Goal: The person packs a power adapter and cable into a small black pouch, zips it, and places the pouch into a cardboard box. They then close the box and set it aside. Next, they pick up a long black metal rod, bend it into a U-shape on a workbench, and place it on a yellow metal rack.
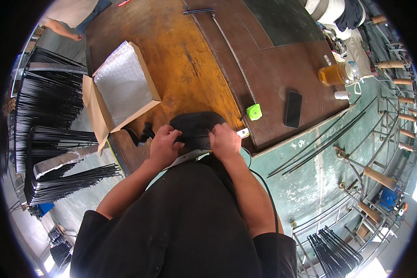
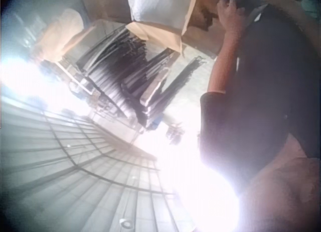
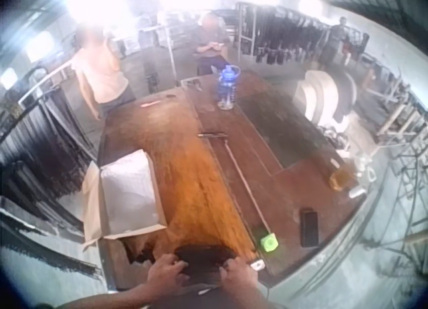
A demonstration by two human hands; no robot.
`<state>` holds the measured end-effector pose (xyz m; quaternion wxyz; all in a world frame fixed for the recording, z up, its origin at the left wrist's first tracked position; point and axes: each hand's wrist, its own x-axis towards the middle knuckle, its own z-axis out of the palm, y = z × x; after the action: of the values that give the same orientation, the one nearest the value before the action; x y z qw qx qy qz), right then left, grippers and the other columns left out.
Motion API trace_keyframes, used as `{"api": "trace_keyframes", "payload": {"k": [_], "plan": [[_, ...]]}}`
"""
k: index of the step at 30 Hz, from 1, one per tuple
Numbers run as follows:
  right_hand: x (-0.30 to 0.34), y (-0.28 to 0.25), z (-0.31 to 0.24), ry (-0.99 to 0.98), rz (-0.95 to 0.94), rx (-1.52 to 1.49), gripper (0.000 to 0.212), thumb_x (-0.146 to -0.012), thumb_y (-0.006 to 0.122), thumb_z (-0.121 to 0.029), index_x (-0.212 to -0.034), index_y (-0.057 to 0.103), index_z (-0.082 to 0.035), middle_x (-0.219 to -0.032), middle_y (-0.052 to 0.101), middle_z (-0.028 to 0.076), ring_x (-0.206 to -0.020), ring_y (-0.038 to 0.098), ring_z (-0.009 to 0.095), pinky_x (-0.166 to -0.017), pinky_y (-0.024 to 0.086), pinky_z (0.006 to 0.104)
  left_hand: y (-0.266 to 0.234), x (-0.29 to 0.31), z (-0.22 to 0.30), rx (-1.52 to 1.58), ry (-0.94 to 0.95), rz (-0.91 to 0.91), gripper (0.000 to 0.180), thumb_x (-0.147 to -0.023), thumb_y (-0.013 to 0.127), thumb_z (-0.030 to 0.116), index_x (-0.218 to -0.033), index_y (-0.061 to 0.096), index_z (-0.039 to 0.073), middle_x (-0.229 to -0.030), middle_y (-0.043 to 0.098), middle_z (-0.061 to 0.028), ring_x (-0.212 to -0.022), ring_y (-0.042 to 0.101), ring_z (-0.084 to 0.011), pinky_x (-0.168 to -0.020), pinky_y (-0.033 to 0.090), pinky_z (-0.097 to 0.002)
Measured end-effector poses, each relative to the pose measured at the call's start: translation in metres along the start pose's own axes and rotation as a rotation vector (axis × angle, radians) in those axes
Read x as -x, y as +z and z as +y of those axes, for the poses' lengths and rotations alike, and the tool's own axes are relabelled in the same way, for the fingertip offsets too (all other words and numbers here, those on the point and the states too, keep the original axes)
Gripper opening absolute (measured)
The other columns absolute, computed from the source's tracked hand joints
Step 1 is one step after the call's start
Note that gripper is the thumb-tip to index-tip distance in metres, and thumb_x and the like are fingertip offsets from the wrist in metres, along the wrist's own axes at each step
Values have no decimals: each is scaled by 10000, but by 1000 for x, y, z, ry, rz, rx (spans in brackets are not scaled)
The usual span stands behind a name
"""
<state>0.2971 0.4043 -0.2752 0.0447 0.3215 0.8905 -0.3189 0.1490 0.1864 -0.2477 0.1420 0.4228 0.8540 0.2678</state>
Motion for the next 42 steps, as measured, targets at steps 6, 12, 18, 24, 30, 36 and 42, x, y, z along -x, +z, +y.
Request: {"api": "trace_keyframes", "payload": {"k": [6,12,18,24,30,36,42], "plan": [[7,3,-2,-39,-24,55,254,-960,876,-322,-1097,787,-128,-1119,757,115,-1074,768,393,-898,616,539,1,2,-5,47,-28,8,310,-797,908,152,-1070,779,82,-1071,669,-152,-1051,674,-394,-903,578,-506],[-12,0,-5,-101,-186,171,241,-959,869,-305,-1110,788,-136,-1137,762,107,-1085,769,396,-912,618,546,0,0,-8,54,-4,-30,322,-772,920,139,-1055,779,78,-1059,665,-154,-1045,679,-399,-896,579,-509],[-6,-1,3,-38,-79,37,203,-942,820,-240,-1103,812,-116,-1065,831,117,-1032,795,399,-919,629,524,0,1,-9,79,-33,-5,339,-764,933,106,-1068,789,62,-1060,685,-166,-1040,698,-413,-875,582,-518],[1,-12,20,369,17,-267,292,-882,801,-288,-965,847,-11,-978,854,212,-979,836,383,-946,651,464,1,2,-10,66,-39,-19,315,-787,926,115,-1065,787,62,-1062,684,-164,-1046,696,-409,-879,586,-512],[11,-33,45,579,44,-324,249,-879,807,-217,-882,831,31,-770,817,161,-727,810,276,-752,643,414,0,2,-9,69,-54,-22,272,-812,904,136,-1049,780,86,-1055,671,-149,-1045,679,-393,-889,584,-508],[36,-39,15,344,122,-321,431,-941,904,-285,-1249,778,-11,-895,821,141,-866,814,307,-837,622,458,-11,15,-15,81,-148,-5,318,-864,899,154,-1155,783,99,-1131,688,-141,-1133,689,-398,-964,591,-498],[57,-58,-24,158,-300,-572,255,-1029,872,-232,-1138,821,-7,-985,851,110,-900,793,177,-855,613,342,-21,46,-23,302,-544,75,266,-943,862,102,-1189,771,61,-1172,711,-148,-1071,733,-349,-912,613,-448]]}}
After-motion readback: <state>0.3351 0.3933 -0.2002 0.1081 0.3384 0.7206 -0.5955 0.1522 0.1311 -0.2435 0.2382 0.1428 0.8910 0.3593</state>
